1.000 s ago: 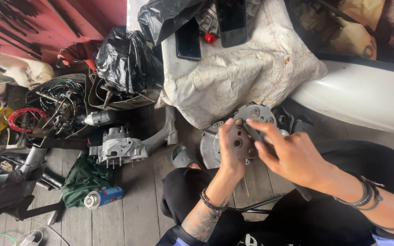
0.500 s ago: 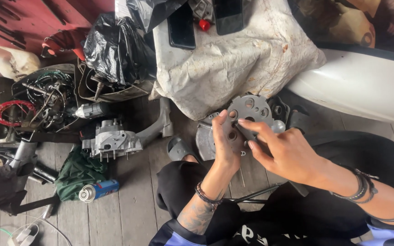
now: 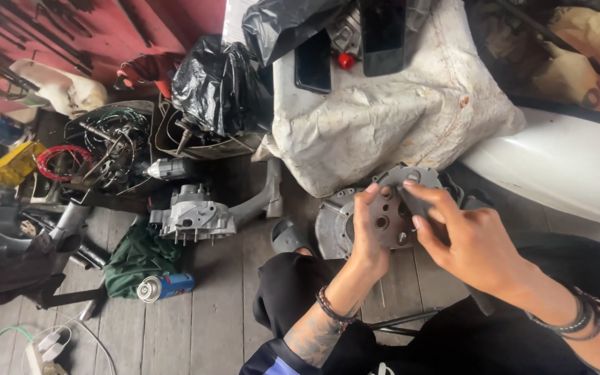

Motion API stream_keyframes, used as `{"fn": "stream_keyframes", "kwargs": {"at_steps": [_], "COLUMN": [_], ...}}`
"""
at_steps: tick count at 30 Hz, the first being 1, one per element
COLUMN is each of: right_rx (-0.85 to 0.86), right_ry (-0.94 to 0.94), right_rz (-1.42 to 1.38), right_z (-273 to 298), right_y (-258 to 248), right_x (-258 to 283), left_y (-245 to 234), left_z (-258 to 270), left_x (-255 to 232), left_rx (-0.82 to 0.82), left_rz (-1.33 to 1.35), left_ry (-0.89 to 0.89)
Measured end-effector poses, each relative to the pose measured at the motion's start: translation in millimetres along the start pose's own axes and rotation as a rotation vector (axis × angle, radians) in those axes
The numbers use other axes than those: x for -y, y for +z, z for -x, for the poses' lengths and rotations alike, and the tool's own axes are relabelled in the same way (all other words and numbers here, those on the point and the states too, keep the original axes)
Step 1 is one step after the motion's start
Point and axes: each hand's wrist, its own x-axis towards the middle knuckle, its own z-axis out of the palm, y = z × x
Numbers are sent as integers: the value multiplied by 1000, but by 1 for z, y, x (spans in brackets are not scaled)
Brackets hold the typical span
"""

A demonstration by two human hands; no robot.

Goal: The person holds a circular metal mechanical part with multiple holes and uses a small tool to scrape and clean the edges and surfaces. The person rotates the part to access different areas while sitting on the floor.

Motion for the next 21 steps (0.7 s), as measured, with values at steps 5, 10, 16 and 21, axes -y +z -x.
{"fn": "stream_keyframes", "kwargs": {"at_steps": [5, 10, 16, 21], "right_rx": [44, -35, 35, 39], "right_ry": [-75, 11, -54, -59], "right_rz": [-5, -27, -27, -45], "right_z": [5, 1, 0, 1], "right_y": [6, 2, 2, 4], "right_x": [8, 1, 6, 4], "left_y": [1, 0, -3, 2], "left_z": [-1, -1, -4, 0], "left_x": [-2, 0, 0, -1], "left_rx": [23, 18, -66, -64], "left_rz": [-40, -38, -10, 21], "left_ry": [-23, 15, -54, -24]}}
